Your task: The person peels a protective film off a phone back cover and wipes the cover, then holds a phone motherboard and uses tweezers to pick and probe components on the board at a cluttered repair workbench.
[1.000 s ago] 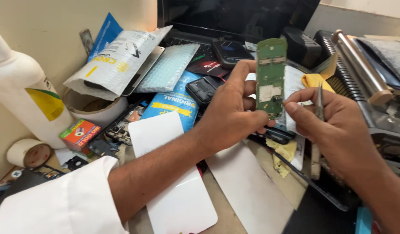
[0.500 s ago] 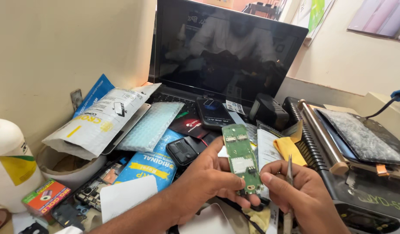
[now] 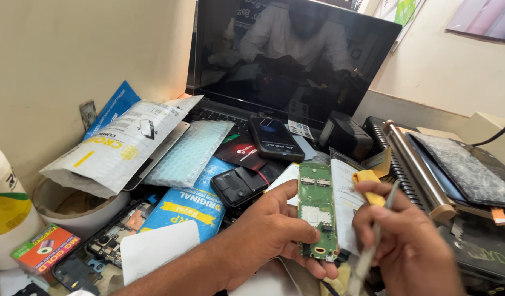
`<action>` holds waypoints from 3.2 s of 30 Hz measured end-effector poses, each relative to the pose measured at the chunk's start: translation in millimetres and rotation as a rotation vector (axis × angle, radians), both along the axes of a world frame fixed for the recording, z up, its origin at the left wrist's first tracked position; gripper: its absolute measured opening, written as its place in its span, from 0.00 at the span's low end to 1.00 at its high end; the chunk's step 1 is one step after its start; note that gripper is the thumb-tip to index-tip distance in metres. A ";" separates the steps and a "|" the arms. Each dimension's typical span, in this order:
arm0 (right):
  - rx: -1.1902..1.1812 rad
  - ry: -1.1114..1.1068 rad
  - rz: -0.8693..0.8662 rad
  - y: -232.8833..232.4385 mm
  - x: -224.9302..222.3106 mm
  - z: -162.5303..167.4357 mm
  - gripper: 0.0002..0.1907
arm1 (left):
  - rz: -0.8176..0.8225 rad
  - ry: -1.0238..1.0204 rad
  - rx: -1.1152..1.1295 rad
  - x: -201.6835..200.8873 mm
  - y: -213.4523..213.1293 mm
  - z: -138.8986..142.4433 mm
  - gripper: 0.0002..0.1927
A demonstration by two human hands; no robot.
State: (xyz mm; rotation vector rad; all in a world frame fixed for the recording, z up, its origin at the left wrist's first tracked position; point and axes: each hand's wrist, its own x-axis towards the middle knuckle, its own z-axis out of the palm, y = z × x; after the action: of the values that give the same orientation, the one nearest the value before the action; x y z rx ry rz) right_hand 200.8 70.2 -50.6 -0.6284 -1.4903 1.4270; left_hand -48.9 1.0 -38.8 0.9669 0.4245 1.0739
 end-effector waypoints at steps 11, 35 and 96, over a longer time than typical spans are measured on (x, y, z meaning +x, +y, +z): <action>-0.070 0.030 0.113 21.6 16.1 -14.1 0.25 | 0.004 0.040 0.038 -2.6 4.0 -8.1 0.33; -0.028 -0.071 -0.044 -22.1 -17.7 14.0 0.30 | 0.224 0.069 0.252 -1.7 -6.8 -6.1 0.11; 0.072 -0.112 0.015 -34.7 -22.6 23.3 0.23 | 0.251 0.202 0.294 1.5 -7.1 -4.0 0.24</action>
State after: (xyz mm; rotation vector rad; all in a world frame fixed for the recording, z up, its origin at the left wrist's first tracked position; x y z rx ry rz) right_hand 178.2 35.5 -27.3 -0.6627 -1.6292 1.3626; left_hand -47.4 -6.1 -42.8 1.3152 0.5747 1.2949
